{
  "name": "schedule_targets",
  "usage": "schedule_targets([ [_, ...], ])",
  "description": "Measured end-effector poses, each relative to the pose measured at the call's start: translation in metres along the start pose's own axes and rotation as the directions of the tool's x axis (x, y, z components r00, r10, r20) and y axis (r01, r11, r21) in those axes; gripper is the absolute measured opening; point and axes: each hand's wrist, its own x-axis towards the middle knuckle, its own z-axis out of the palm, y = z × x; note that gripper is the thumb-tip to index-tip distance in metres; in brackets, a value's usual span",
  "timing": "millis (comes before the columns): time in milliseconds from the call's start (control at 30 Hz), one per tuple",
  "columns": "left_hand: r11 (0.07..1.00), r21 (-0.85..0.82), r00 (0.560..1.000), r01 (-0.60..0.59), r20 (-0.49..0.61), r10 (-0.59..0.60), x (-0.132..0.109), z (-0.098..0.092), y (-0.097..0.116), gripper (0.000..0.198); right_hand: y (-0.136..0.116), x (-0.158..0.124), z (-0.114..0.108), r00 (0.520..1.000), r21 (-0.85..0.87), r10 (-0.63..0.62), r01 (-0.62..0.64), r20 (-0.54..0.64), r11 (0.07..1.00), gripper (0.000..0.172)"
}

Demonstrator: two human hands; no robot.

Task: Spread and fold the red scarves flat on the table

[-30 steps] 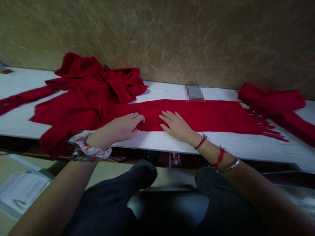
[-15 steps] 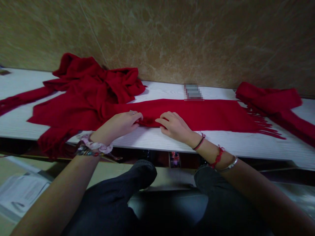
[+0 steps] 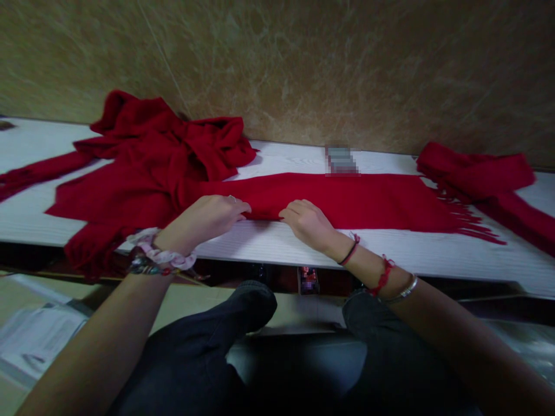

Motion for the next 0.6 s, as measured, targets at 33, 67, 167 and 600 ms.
schedule_targets([
  [33, 1.000, 0.010, 1.000, 0.001, 0.009, -0.001, 0.000, -0.001, 0.000, 0.030, 0.000, 0.000, 0.000, 1.000, -0.001, -0.005, 0.005, 0.002, 1.000, 0.021],
  [67, 1.000, 0.015, 1.000, 0.005, 0.017, -0.005, -0.001, -0.002, 0.001, 0.030, 0.000, 0.000, 0.000, 1.000, -0.004, -0.008, 0.008, 0.001, 1.000, 0.021],
  [167, 1.000, -0.008, 1.000, 0.021, -0.004, -0.021, -0.002, -0.003, 0.003, 0.031, 0.001, -0.001, 0.001, 1.000, -0.024, -0.001, 0.000, -0.013, 1.000, 0.023],
  [600, 0.984, -0.175, 0.990, -0.043, -0.137, 0.019, 0.009, 0.008, 0.010, 0.025, -0.001, 0.000, 0.007, 0.995, 0.009, 0.090, -0.090, -0.045, 0.996, 0.018],
])
